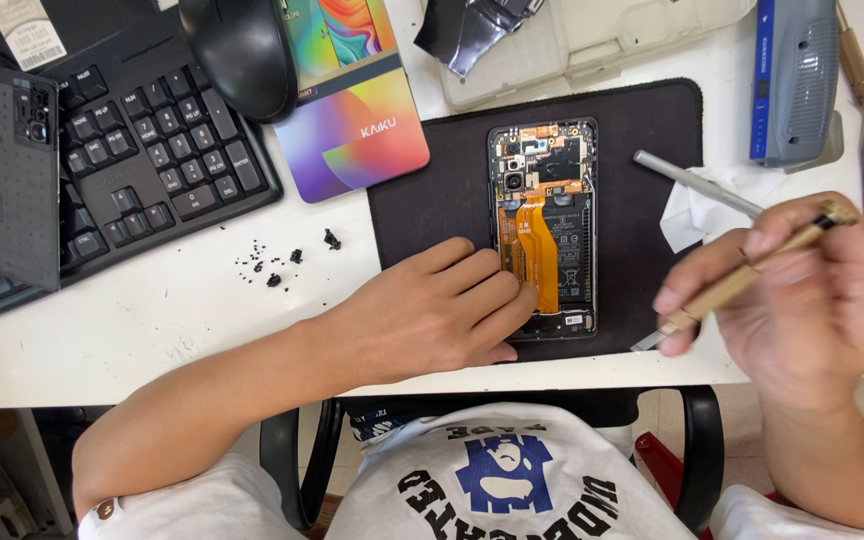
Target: The person disassembles a smartphone using a screwdriver and a precision tool. They remove the back cover, unscrew internal components, and carefully disconnect the battery and other connectors. The person then cleans the edges of the phone with a cloth.
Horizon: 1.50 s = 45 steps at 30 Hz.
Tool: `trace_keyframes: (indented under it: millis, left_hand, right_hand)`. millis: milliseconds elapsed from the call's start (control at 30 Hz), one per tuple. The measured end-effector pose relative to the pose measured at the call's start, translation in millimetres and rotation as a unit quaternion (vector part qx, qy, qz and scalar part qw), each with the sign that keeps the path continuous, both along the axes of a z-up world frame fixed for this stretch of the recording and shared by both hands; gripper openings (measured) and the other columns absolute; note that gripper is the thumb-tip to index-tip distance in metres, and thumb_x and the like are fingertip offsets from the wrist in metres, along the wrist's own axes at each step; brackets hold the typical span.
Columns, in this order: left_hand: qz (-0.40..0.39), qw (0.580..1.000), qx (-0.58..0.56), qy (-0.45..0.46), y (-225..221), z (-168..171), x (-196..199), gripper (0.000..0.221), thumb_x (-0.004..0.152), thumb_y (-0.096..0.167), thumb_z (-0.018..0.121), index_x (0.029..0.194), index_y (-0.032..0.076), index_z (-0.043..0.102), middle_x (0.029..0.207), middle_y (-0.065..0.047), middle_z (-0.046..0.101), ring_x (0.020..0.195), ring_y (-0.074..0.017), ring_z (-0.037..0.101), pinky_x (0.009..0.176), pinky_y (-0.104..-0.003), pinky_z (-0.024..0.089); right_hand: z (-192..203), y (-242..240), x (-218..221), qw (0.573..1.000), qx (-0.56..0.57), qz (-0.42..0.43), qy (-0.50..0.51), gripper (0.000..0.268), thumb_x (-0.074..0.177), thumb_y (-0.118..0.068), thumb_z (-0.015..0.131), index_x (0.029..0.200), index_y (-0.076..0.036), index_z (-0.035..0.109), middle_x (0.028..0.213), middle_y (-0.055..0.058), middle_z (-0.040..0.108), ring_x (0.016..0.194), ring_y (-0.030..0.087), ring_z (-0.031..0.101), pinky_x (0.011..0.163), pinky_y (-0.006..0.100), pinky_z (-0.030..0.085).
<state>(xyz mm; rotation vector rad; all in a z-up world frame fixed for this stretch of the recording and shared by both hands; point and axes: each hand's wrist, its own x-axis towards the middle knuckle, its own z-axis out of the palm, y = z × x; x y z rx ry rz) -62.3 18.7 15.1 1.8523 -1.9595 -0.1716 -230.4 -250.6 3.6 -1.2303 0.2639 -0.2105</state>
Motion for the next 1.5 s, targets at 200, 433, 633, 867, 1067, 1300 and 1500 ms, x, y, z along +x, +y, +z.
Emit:
trace_keyframes:
  millis: [200, 433, 633, 867, 1067, 1300, 1500]
  left_hand:
    - [-0.020, 0.999, 0.006, 0.044, -1.8, -1.1, 2.1, 0.041, 0.092, 0.037, 0.071, 0.113, 0.002, 0.067, 0.104, -0.007, 0.063, 0.099, -0.0225, 0.058, 0.085, -0.036, 0.046]
    - [-0.019, 0.999, 0.016, 0.044, -4.3, 1.0, 1.8, 0.039, 0.091, 0.039, 0.072, 0.107, 0.004, 0.067, 0.100, -0.006, 0.063, 0.099, -0.0230, 0.057, 0.085, -0.036, 0.046]
    - [-0.014, 0.998, 0.012, 0.057, -4.4, -1.0, 1.1, 0.038, 0.091, 0.038, 0.073, 0.106, 0.003, 0.067, 0.099, -0.006, 0.062, 0.099, -0.0233, 0.057, 0.087, -0.036, 0.046]
    - [-0.014, 0.998, 0.016, 0.058, -5.3, -2.2, 0.2, 0.038, 0.090, 0.038, 0.075, 0.103, 0.004, 0.067, 0.098, -0.006, 0.063, 0.098, -0.0233, 0.057, 0.086, -0.036, 0.046]
    - [-0.011, 0.998, 0.012, 0.058, -4.8, -1.9, 0.2, 0.038, 0.089, 0.037, 0.076, 0.103, 0.003, 0.067, 0.098, -0.006, 0.062, 0.097, -0.0232, 0.057, 0.085, -0.036, 0.046]
    - [-0.010, 0.998, 0.005, 0.062, -4.8, -3.0, -0.5, 0.034, 0.090, 0.036, 0.076, 0.102, 0.005, 0.066, 0.099, -0.005, 0.061, 0.098, -0.0235, 0.056, 0.085, -0.037, 0.045]
    - [0.001, 0.998, 0.009, 0.066, -4.9, -2.2, -4.1, 0.032, 0.088, 0.032, 0.077, 0.103, 0.006, 0.066, 0.100, -0.005, 0.061, 0.101, -0.0236, 0.056, 0.088, -0.037, 0.044]
  right_hand:
    - [-8.3, 22.3, -3.3, 0.953, -0.293, 0.045, -0.067, 0.062, 0.094, 0.009, 0.062, 0.142, 0.003, 0.023, 0.092, 0.029, 0.070, 0.081, 0.028, 0.077, 0.073, 0.040, 0.064]
    - [-30.4, 18.6, -32.0, 0.916, -0.378, 0.087, -0.102, 0.076, 0.097, 0.006, 0.061, 0.155, -0.014, 0.017, 0.104, 0.032, 0.070, 0.089, 0.030, 0.078, 0.081, 0.039, 0.068]
    - [-36.4, 16.0, -39.1, 0.911, -0.387, 0.088, -0.111, 0.073, 0.098, 0.004, 0.061, 0.154, -0.013, 0.017, 0.104, 0.031, 0.071, 0.089, 0.029, 0.078, 0.078, 0.035, 0.067]
    - [-38.5, 17.4, -33.4, 0.908, -0.390, 0.093, -0.123, 0.071, 0.095, 0.004, 0.061, 0.151, -0.010, 0.019, 0.102, 0.031, 0.070, 0.088, 0.029, 0.079, 0.079, 0.037, 0.067]
    - [-32.0, 20.0, -27.1, 0.905, -0.374, 0.115, -0.167, 0.062, 0.095, 0.003, 0.062, 0.146, 0.001, 0.025, 0.103, 0.030, 0.069, 0.089, 0.031, 0.076, 0.075, 0.038, 0.066]
    - [31.0, 32.0, -7.8, 0.741, -0.602, 0.196, -0.224, 0.030, 0.089, -0.014, 0.082, 0.099, -0.001, 0.056, 0.092, 0.025, 0.069, 0.072, 0.031, 0.072, 0.060, 0.039, 0.062]
    - [53.6, 35.4, -11.1, 0.692, -0.656, 0.297, -0.048, 0.025, 0.085, -0.019, 0.077, 0.097, 0.000, 0.067, 0.080, 0.009, 0.064, 0.062, 0.021, 0.065, 0.054, 0.034, 0.054]
